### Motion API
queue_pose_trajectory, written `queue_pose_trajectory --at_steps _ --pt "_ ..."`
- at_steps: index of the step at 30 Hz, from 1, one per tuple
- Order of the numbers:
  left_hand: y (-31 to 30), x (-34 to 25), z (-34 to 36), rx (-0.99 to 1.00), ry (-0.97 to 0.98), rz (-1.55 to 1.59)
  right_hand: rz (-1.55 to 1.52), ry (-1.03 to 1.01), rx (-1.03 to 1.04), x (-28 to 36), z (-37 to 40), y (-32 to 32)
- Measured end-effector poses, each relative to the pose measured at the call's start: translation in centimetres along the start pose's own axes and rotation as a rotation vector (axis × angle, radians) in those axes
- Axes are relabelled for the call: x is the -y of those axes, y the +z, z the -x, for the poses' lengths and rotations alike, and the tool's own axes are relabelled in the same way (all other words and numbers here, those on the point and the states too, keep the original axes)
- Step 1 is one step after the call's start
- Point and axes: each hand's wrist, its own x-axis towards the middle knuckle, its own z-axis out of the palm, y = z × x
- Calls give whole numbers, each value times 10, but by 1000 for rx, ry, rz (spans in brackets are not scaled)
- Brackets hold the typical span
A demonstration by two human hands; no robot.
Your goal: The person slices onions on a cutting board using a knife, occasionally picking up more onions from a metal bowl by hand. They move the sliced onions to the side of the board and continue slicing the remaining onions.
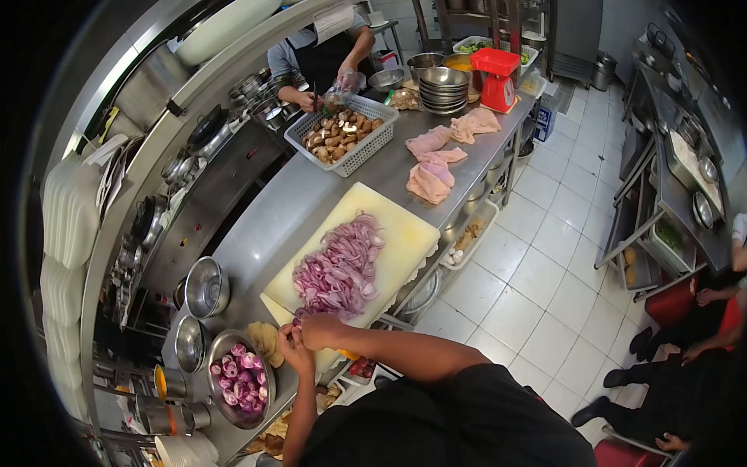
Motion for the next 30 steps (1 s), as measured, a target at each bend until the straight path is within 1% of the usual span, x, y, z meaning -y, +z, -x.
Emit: queue_pose_trajectory --at_steps 3,6,9,12,13,15,17,18,20,21,23,26,30 --pt "0 1 0 -1 -1 1 -14 -2 -16 0 2 0" --pt "1 -7 1 -2 -40 34 -20 0 29 0 1 -3" --pt "1 -13 1 -13 2 -9 -23 22 64 7 12 -14" --pt "1 -2 1 -28 -12 42 142 -54 -97 -2 0 6" --pt "1 5 1 -23 -5 52 120 -32 -92 -3 -1 11" --pt "1 9 1 -32 -6 59 83 4 -58 4 6 0" --pt "0 3 0 -24 -12 -60 28 48 89 18 17 -21" --pt "1 3 1 -48 -17 -52 34 35 40 12 12 -14" --pt "4 2 0 -82 5 -79 3 65 23 9 7 -9" --pt "4 -1 0 -82 32 -113 -33 116 47 14 10 -13" --pt "8 0 1 -134 36 -92 69 155 87 19 8 -16" --pt "7 -12 -1 -148 2 -100 76 192 150 33 13 -23" --pt "6 -19 -1 -156 -19 -113 132 234 184 45 15 -26"
